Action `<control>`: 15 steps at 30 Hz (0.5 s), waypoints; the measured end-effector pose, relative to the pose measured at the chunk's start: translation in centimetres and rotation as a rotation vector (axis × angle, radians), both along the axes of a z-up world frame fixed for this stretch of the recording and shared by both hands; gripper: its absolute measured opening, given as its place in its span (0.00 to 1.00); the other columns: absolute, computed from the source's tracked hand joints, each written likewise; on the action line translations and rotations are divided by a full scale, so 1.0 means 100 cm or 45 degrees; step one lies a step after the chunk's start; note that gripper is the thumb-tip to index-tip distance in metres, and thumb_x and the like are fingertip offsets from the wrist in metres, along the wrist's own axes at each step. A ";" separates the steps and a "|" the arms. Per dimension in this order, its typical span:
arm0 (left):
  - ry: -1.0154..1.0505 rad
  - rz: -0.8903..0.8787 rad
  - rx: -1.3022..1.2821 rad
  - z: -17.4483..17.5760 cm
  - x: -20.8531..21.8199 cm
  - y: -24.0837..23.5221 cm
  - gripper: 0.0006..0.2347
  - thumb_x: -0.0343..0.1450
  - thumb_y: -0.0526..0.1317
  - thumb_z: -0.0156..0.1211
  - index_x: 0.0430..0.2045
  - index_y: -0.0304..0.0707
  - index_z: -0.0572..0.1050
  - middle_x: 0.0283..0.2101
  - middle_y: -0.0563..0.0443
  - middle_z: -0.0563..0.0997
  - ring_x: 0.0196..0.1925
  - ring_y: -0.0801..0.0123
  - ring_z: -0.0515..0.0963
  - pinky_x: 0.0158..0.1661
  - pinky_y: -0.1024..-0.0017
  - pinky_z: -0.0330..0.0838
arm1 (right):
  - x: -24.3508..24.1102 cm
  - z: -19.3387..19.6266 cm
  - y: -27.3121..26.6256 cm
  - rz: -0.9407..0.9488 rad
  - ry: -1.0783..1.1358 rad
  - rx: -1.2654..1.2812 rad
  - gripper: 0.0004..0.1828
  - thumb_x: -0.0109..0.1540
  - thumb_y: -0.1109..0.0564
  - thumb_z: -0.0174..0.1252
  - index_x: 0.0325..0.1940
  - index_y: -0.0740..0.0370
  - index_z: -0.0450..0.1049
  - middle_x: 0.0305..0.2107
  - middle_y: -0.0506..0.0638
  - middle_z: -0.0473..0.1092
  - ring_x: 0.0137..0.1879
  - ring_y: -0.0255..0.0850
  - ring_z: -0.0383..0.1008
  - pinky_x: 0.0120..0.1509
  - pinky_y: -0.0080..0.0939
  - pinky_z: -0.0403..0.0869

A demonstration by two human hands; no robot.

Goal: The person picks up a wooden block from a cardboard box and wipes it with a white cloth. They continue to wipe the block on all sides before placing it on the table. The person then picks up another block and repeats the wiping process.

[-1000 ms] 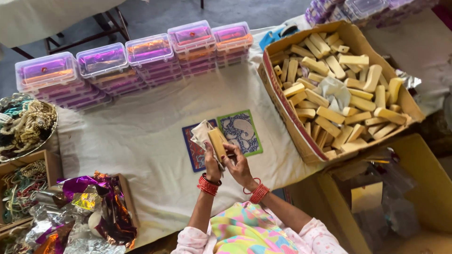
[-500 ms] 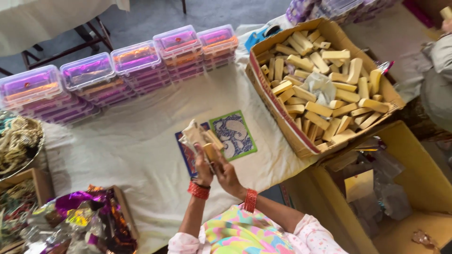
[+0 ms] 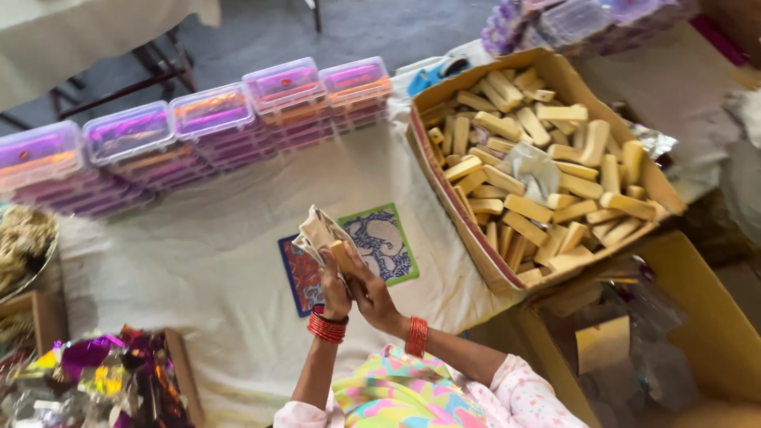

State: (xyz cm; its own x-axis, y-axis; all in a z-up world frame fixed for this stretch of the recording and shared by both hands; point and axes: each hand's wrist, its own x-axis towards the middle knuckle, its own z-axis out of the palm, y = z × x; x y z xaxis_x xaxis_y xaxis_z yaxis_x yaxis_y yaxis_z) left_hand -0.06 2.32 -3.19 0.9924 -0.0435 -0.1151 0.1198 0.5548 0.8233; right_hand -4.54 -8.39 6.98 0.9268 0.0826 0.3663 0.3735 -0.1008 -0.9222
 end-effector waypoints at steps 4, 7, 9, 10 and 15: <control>-0.038 0.073 0.035 0.033 -0.009 -0.015 0.27 0.82 0.59 0.37 0.60 0.28 0.66 0.49 0.47 0.76 0.49 0.63 0.76 0.46 0.67 0.75 | 0.028 -0.011 -0.011 -0.006 -0.258 -0.079 0.34 0.68 0.69 0.47 0.79 0.61 0.53 0.74 0.64 0.55 0.79 0.55 0.55 0.78 0.47 0.59; 0.099 0.099 0.049 0.032 -0.022 -0.045 0.25 0.76 0.55 0.42 0.65 0.42 0.60 0.60 0.60 0.73 0.61 0.76 0.73 0.58 0.75 0.71 | 0.059 -0.003 -0.029 -0.067 0.021 -0.003 0.34 0.70 0.67 0.45 0.81 0.59 0.48 0.74 0.58 0.58 0.74 0.47 0.66 0.75 0.42 0.68; 0.061 -0.044 0.008 0.029 -0.026 -0.056 0.27 0.76 0.56 0.42 0.69 0.42 0.55 0.66 0.57 0.67 0.66 0.74 0.69 0.63 0.74 0.67 | 0.073 0.013 -0.037 -0.104 0.122 0.091 0.32 0.70 0.67 0.43 0.80 0.58 0.51 0.74 0.57 0.58 0.67 0.48 0.71 0.70 0.41 0.71; 0.057 -0.030 0.011 0.029 -0.024 -0.056 0.27 0.76 0.56 0.42 0.69 0.42 0.55 0.66 0.57 0.67 0.66 0.74 0.69 0.63 0.74 0.67 | 0.067 0.012 -0.037 -0.089 0.118 0.094 0.32 0.70 0.67 0.43 0.80 0.58 0.51 0.74 0.57 0.58 0.67 0.48 0.71 0.70 0.41 0.71; -0.007 0.028 -0.018 0.015 0.008 -0.034 0.29 0.78 0.58 0.41 0.70 0.39 0.57 0.66 0.51 0.69 0.65 0.71 0.70 0.64 0.72 0.68 | 0.019 -0.022 -0.021 -0.001 0.200 0.152 0.35 0.67 0.69 0.43 0.79 0.57 0.50 0.75 0.57 0.56 0.63 0.48 0.70 0.60 0.40 0.72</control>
